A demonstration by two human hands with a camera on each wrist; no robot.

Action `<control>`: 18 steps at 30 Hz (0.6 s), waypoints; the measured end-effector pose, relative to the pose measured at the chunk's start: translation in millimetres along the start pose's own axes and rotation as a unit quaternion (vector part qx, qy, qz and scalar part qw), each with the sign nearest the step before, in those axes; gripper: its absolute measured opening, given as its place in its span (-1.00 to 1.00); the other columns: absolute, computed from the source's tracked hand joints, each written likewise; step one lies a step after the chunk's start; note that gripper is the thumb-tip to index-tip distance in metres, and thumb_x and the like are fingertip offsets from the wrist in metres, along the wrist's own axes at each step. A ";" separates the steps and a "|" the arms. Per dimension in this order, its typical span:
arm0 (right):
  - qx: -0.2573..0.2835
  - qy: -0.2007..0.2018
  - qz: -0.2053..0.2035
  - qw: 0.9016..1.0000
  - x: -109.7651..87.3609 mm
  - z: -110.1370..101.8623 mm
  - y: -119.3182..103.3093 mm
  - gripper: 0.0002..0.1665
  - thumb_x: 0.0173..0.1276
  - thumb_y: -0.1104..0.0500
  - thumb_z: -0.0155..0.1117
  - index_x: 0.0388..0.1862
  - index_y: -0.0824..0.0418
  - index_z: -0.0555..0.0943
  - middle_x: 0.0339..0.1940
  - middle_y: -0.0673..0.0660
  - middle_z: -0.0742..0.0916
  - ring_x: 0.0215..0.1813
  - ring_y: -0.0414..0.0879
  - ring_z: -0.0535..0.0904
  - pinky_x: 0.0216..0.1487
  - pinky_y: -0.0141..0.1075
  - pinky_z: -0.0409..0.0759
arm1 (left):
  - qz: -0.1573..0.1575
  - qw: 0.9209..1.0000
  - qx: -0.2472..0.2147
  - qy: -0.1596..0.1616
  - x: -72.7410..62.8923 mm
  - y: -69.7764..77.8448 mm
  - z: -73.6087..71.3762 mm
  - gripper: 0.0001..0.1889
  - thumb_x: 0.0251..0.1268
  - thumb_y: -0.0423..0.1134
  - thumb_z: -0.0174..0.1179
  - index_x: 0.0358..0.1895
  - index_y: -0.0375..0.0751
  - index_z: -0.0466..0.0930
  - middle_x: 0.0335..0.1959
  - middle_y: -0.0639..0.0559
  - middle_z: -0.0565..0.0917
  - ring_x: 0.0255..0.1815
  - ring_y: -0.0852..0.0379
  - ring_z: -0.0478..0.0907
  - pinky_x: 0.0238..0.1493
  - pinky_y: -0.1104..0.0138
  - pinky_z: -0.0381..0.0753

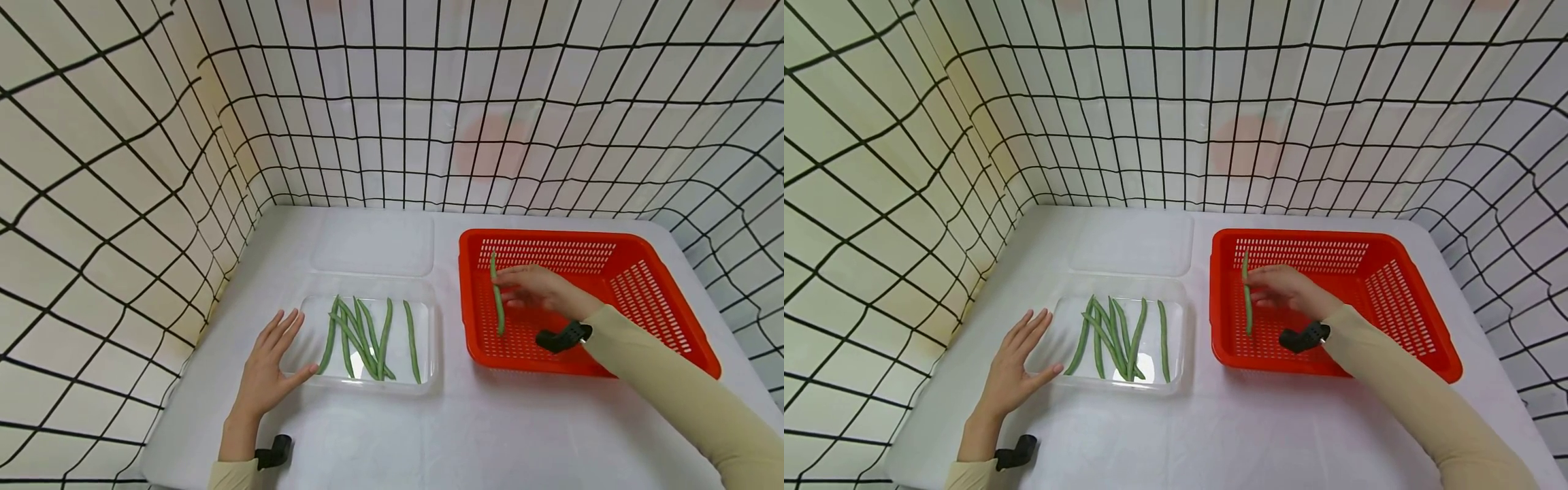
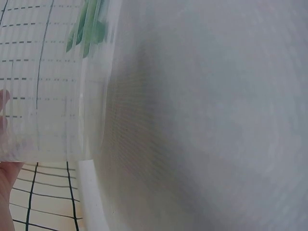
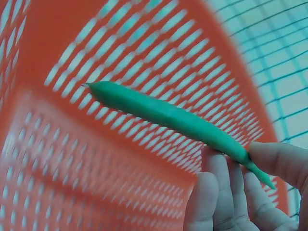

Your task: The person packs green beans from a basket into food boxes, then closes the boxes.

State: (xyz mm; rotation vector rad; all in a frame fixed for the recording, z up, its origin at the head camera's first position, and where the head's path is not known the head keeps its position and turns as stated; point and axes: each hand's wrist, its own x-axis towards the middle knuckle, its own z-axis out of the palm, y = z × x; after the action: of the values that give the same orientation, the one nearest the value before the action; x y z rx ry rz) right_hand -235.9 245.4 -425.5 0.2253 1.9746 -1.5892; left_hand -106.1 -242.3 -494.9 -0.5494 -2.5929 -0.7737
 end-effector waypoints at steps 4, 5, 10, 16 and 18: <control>0.044 -0.018 -0.017 0.999 -6.4 11.4 -17.1 -0.42 0.35 0.10 0.26 0.20 0.43 0.41 -0.30 0.05 0.70 -0.31 -0.12 0.64 -0.17 -0.29 0.62 | 0.000 1.000 -0.001 -0.001 0.4 -0.4 -0.1 -0.06 -0.03 0.24 0.34 0.43 -0.08 0.24 0.42 0.02 0.26 0.44 -0.13 0.04 0.15 -0.22 0.23; 0.049 -0.022 -0.022 0.998 -8.0 15.9 -21.5 -0.42 0.34 0.11 0.27 0.20 0.43 0.41 -0.31 0.05 0.70 -0.31 -0.11 0.64 -0.16 -0.28 0.62 | 0.000 1.000 0.000 0.000 0.3 -0.7 -0.2 -0.06 -0.03 0.25 0.33 0.43 -0.08 0.24 0.42 0.02 0.26 0.44 -0.13 0.04 0.15 -0.22 0.23; 0.059 -0.048 -0.042 0.996 -14.3 45.3 -40.6 -0.54 0.35 0.14 0.26 0.11 0.40 0.46 -0.31 0.06 0.70 -0.33 -0.07 0.65 -0.14 -0.24 0.62 | 0.000 1.000 -0.001 -0.001 0.3 -1.4 -0.4 -0.07 0.01 0.30 0.27 0.43 -0.08 0.24 0.42 0.01 0.26 0.45 -0.12 0.03 0.17 -0.21 0.21; 0.038 -0.083 -0.048 0.995 -17.1 87.2 -51.0 -0.58 0.37 0.20 0.23 0.10 0.43 0.47 -0.29 0.15 0.70 -0.35 -0.06 0.65 -0.17 -0.25 0.63 | -0.001 1.000 -0.006 -0.001 -0.3 -0.9 -0.3 -0.07 0.02 0.32 0.26 0.44 -0.08 0.23 0.42 0.01 0.26 0.45 -0.10 0.01 0.16 -0.23 0.22; 0.022 -0.089 -0.046 0.995 -16.9 100.1 -51.6 -0.58 0.36 0.21 0.23 0.09 0.45 0.46 -0.29 0.17 0.70 -0.35 -0.06 0.65 -0.19 -0.25 0.63 | 0.001 1.000 -0.005 0.001 -0.4 -0.8 -0.1 -0.07 0.02 0.30 0.27 0.44 -0.09 0.23 0.42 -0.01 0.27 0.45 -0.10 0.02 0.15 -0.22 0.24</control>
State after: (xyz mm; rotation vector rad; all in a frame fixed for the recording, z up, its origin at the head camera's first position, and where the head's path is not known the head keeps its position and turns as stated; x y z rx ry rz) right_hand -213.2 141.5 -384.7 0.0079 1.8376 -1.6515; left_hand -106.2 -243.1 -495.4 -0.5534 -2.5871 -0.7875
